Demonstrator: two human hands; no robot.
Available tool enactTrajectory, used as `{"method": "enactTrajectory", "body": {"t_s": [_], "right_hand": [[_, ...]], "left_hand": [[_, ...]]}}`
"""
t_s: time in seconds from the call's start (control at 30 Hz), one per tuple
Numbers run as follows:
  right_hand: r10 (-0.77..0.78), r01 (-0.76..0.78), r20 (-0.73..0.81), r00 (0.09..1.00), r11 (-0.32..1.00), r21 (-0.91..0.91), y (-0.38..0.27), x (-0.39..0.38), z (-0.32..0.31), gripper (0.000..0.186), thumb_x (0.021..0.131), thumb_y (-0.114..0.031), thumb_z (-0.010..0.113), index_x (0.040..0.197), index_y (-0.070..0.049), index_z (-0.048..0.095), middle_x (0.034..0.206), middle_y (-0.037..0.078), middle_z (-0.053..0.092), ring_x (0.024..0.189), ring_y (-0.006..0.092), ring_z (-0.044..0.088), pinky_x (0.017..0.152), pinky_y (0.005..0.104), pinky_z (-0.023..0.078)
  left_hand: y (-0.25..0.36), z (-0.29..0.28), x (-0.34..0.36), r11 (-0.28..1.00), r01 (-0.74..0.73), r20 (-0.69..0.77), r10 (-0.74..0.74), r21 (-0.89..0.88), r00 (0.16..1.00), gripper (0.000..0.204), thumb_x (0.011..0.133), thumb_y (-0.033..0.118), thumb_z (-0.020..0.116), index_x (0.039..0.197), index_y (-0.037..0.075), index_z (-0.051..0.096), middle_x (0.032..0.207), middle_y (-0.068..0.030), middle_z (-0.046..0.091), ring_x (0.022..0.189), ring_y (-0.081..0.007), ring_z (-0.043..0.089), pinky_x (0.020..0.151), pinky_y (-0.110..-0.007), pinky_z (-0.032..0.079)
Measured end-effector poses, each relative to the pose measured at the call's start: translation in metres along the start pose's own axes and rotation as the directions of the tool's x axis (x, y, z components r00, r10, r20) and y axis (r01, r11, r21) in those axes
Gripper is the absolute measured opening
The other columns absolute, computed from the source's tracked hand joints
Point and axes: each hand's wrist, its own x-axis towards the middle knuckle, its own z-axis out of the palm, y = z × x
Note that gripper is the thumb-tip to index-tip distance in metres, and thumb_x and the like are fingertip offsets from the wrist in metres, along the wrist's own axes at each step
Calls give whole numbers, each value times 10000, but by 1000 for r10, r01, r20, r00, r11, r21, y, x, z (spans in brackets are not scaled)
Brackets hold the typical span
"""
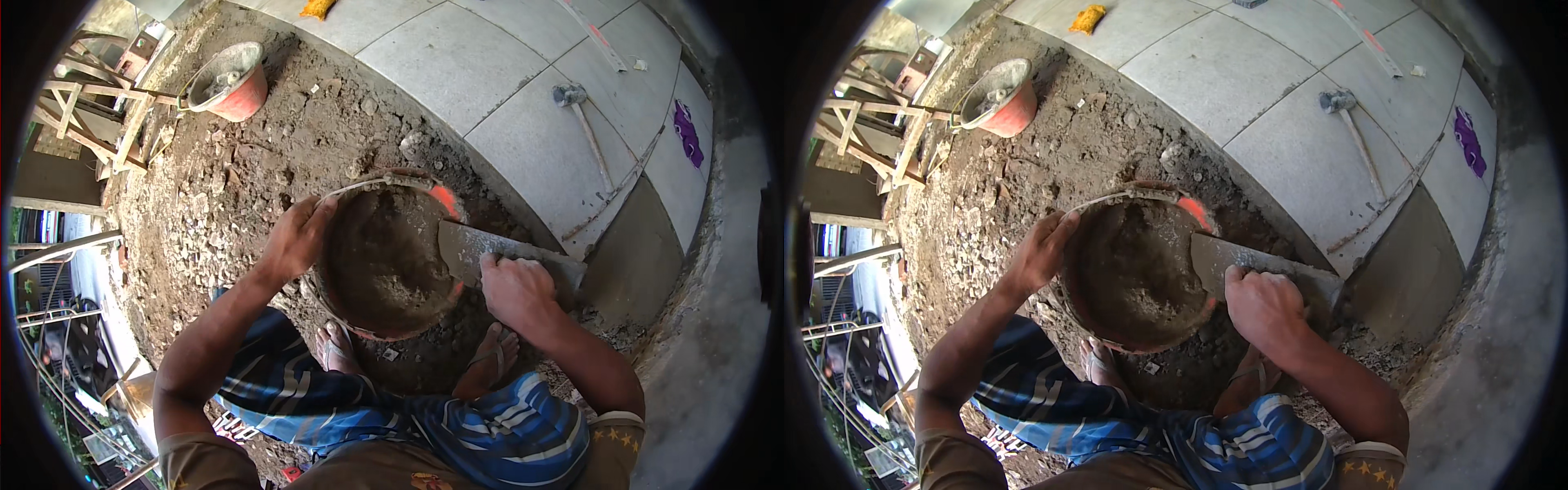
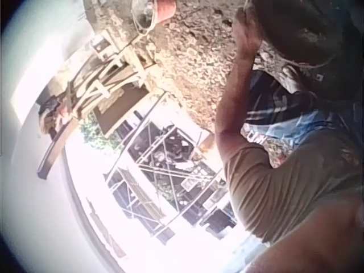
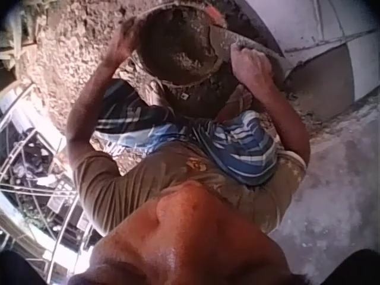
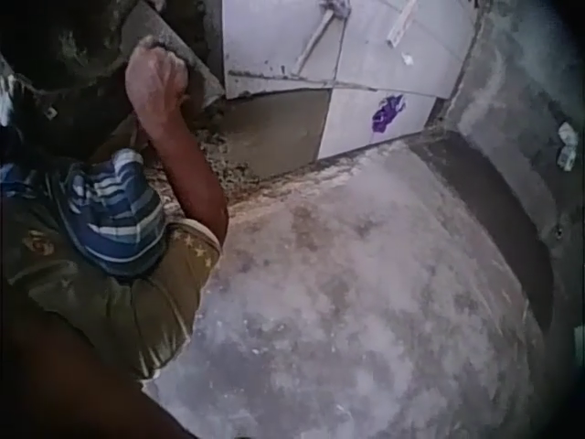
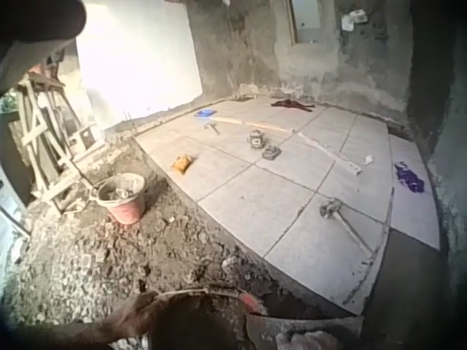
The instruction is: Applying and leveling mortar on the ground to prepare for floor tiling.
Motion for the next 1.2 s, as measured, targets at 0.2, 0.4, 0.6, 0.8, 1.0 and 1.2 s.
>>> {"method": "enactTrajectory", "body": {"t_s": [0.2, 0.4, 0.6, 0.8, 1.0, 1.2], "right_hand": [[76, -128, 227, 971, 966, 226, -12, -22, 2, 242, 922, -242, 568, 1022, -22, 587, 821, 223, 702, 789, 390, 703, 723, 512, 553], [96, -180, 225, 970, 902, 391, -20, -8, 25, 303, 940, -287, 582, 1057, -8, 580, 819, 224, 699, 801, 406, 694, 714, 512, 549], [74, -148, 175, 982, 876, 459, -29, -9, 13, 308, 927, -310, 602, 1025, -22, 554, 846, 227, 692, 826, 429, 678, 753, 530, 528], [-101, 71, 30, 994, 851, 521, -53, 30, 7, 324, 925, -307, 608, 1031, -5, 558, 822, 218, 695, 805, 428, 680, 730, 530, 533], [-48, -19, 101, 994, 813, 582, -53, 5, 12, 335, 922, -313, 614, 1037, -4, 560, 811, 230, 688, 800, 428, 679, 724, 533, 532], [-1, -34, 59, 998, 800, 599, -41, -12, 13, 358, 918, -328, 627, 1080, -15, 570, 814, 227, 688, 799, 422, 681, 717, 519, 536]], "left_hand": [[16, 6, -2, 946, 270, 139, -247, -180, 959, 402, 1046, 355, 468, 1007, -23, 601, 764, -199, 591, 711, -267, 582, 672, -412, 457], [37, 18, -9, 918, 288, 110, -267, -273, 957, 392, 1052, 344, 464, 1023, -14, 621, 730, -145, 577, 690, -204, 534, 681, -362, 451], [27, 18, -6, 904, 334, 78, -325, -266, 943, 392, 1050, 335, 470, 926, -18, 586, 739, -145, 542, 695, -218, 505, 671, -368, 437], [44, 22, -14, 967, 165, 62, -155, -197, 986, 375, 1056, 302, 459, 903, -23, 565, 689, -146, 523, 635, -232, 504, 600, -396, 421], [64, 28, -22, 977, 132, 105, -115, -170, 988, 393, 1064, 371, 446, 969, 17, 587, 646, -23, 524, 531, -107, 514, 483, -293, 420], [69, 18, -18, 882, 400, 299, -323, -248, 898, 393, 1071, 349, 424, 1036, -5, 591, 701, -62, 566, 627, -132, 554, 581, -317, 456]]}}
